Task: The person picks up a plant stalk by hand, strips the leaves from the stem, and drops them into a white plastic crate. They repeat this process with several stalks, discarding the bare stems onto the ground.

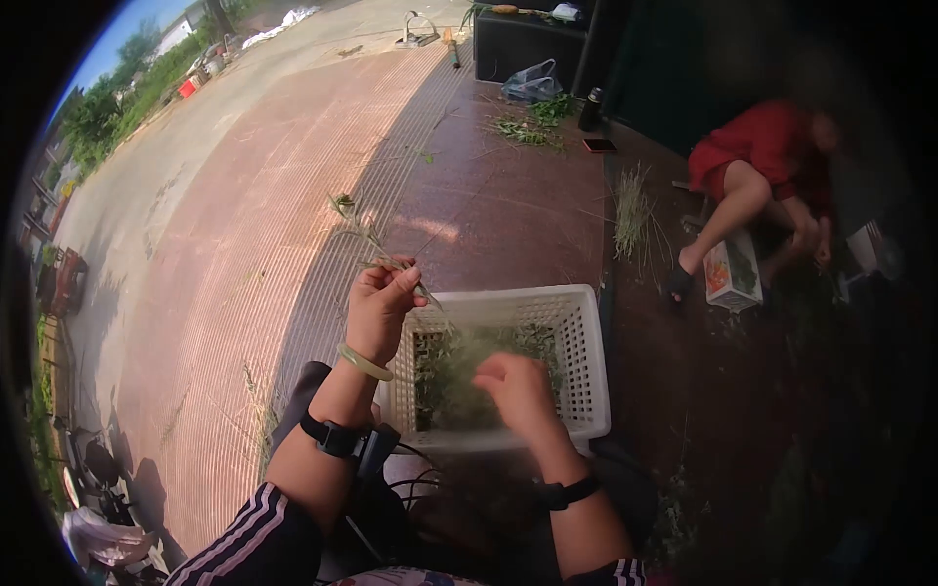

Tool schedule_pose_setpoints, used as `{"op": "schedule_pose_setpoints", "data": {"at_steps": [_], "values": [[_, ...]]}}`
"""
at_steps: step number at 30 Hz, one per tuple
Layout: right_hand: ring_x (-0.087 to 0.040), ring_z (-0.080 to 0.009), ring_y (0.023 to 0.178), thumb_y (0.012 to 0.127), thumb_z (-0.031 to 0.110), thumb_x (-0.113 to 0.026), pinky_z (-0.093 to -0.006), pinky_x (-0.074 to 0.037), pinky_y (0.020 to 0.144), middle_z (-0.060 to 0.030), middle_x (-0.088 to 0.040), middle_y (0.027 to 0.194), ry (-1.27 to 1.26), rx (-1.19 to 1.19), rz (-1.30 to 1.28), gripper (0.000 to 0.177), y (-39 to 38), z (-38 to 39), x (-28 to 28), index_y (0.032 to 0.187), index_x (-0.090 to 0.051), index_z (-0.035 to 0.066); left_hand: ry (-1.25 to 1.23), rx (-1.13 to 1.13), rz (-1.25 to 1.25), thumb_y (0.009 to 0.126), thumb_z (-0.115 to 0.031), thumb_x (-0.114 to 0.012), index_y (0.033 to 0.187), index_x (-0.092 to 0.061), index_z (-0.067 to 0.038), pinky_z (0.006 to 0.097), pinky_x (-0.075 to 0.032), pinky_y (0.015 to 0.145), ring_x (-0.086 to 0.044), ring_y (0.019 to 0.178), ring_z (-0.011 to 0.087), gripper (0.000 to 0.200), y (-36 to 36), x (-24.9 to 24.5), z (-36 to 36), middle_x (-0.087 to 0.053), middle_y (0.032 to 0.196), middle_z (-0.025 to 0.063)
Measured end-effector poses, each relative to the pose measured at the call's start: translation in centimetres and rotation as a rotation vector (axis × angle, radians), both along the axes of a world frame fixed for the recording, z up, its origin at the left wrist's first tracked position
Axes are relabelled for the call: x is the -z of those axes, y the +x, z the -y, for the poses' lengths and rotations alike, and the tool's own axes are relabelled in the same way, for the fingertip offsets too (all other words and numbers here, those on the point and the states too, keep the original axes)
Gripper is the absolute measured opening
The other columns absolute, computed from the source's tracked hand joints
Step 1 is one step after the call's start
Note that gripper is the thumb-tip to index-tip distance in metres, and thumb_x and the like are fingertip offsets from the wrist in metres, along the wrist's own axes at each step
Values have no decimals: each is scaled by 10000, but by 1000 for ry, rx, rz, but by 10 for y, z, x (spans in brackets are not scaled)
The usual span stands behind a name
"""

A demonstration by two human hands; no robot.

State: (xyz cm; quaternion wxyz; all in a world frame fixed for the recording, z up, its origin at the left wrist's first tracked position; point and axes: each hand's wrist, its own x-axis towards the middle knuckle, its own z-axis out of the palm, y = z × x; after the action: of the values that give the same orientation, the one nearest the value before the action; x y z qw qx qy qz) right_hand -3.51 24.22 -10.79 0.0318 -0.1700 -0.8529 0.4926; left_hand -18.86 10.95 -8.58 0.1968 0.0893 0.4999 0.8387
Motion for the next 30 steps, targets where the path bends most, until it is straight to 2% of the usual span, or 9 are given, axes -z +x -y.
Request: {"op": "schedule_pose_setpoints", "data": {"at_steps": [3,7,13,16,19,22,25,28,30], "values": [[-553,-89,594,732,45,-657,-219,-443,566,-40,-622,713,-164,27,-58,154,2,0,2,873,-626,-9,26,5,4,789,-63,-614,938,-562,12,205,-451,571,-534,610,91,175,-1,-5,1,-561,766,26],[-520,-66,577,778,83,-632,-208,-434,555,3,-591,715,-350,-11,-105,159,4,-7,7,907,-618,-9,68,57,23,816,-86,-600,934,-583,-35,206,-445,600,-510,695,59,129,-1,-5,3,-574,931,9],[-458,-37,582,826,129,-583,-198,-391,536,37,-517,647,-581,16,113,125,7,-11,-2,835,-598,4,131,128,54,870,-137,-535,1006,-578,-24,194,-398,629,-507,726,53,182,-4,-3,4,-573,855,2],[-529,-109,646,816,160,-570,-261,-427,610,-28,-586,704,-354,-104,75,155,7,-12,8,870,-608,19,150,110,43,883,-141,-513,1040,-568,-19,196,-392,662,-501,733,59,206,-2,-3,1,-568,821,5],[-446,-39,595,864,160,-514,-189,-374,548,28,-495,646,-253,-139,41,158,8,-7,2,776,-536,31,162,76,5,885,-134,-508,1036,-563,-19,198,-389,681,-500,736,65,198,-2,-1,0,-562,808,8],[-455,-46,605,866,155,-503,-198,-379,555,19,-489,645,-316,-138,81,153,8,-8,-6,775,-519,34,187,-31,-41,887,-135,-504,1021,-556,-23,210,-406,675,-509,731,71,182,-5,3,2,-557,794,7],[-470,-55,612,858,143,-512,-213,-393,565,13,-504,659,-420,-43,127,141,10,-10,3,785,-517,22,397,-140,43,880,-118,-518,968,-579,-18,190,-397,632,-497,690,64,146,-14,-2,8,-565,808,-1],[-515,-67,657,849,130,-527,-227,-418,602,-10,-564,731,-299,73,236,113,14,-12,-3,854,-545,18,400,-11,76,882,-103,-512,955,-573,-13,211,-417,673,-515,715,84,132,-14,-7,15,-571,827,12],[-538,-75,705,844,125,-537,-228,-429,632,-38,-594,796,-131,102,94,122,15,-12,1,910,-558,25,340,71,52,887,-115,-503,986,-573,-4,204,-401,694,-508,741,79,164,-8,-6,11,-566,821,15]]}}
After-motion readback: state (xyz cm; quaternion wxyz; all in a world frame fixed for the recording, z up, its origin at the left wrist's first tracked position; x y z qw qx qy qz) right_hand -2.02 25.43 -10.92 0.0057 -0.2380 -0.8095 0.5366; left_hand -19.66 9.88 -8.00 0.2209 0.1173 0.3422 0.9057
